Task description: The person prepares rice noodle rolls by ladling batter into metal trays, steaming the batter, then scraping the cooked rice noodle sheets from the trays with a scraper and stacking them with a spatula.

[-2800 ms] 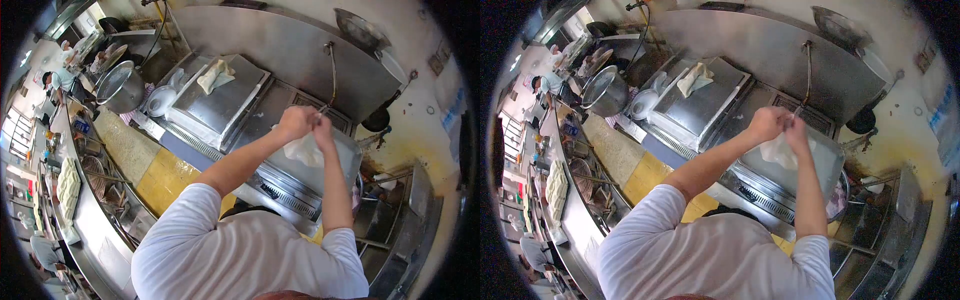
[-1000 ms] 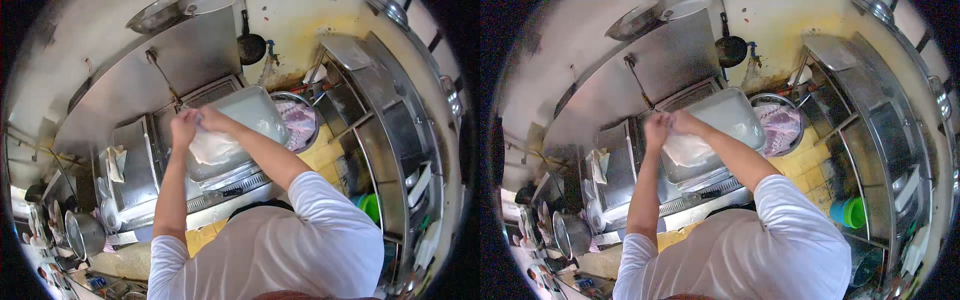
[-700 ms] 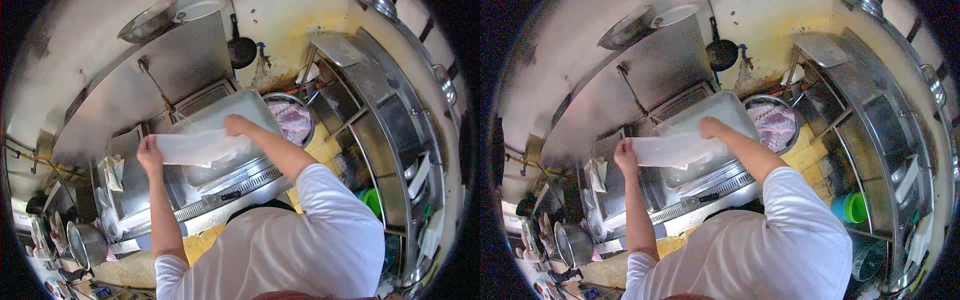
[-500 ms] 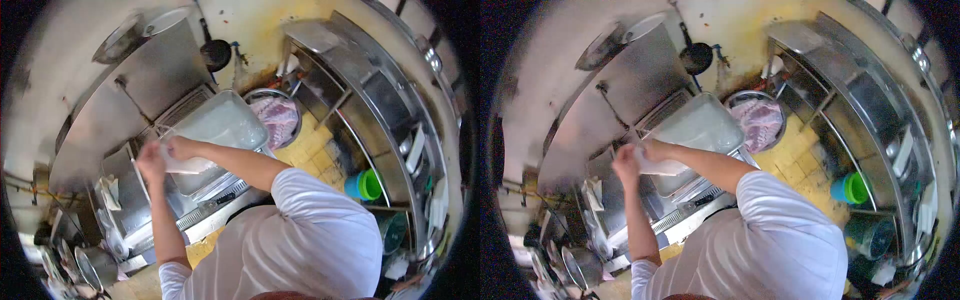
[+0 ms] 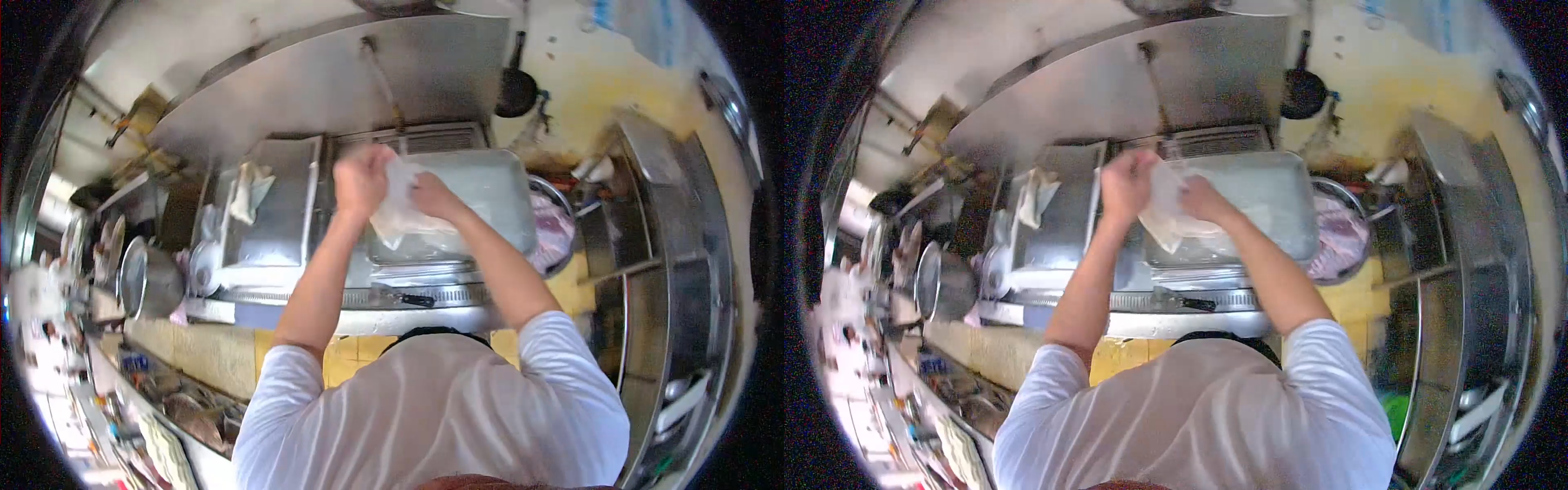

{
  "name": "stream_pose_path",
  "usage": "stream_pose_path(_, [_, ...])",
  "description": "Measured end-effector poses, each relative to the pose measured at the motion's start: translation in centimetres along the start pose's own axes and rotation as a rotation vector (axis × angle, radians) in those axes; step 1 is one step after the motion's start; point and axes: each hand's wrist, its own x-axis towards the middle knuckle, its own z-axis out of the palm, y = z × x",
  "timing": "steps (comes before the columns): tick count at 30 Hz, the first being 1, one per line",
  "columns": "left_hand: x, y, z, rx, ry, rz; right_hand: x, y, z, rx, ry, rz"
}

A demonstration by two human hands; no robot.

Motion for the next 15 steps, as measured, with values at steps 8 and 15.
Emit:
stream_pose_path(8, [-2.2, -5.9, 0.2, -0.095, 0.066, -0.291, 1.0, 8.4, -5.1, -0.475, 0.268, -0.184])
stream_pose_path(15, [2.1, -2.3, -3.5, -0.095, 0.189, -0.160, 5.4, 9.2, -1.0, -0.354, 0.136, -0.337])
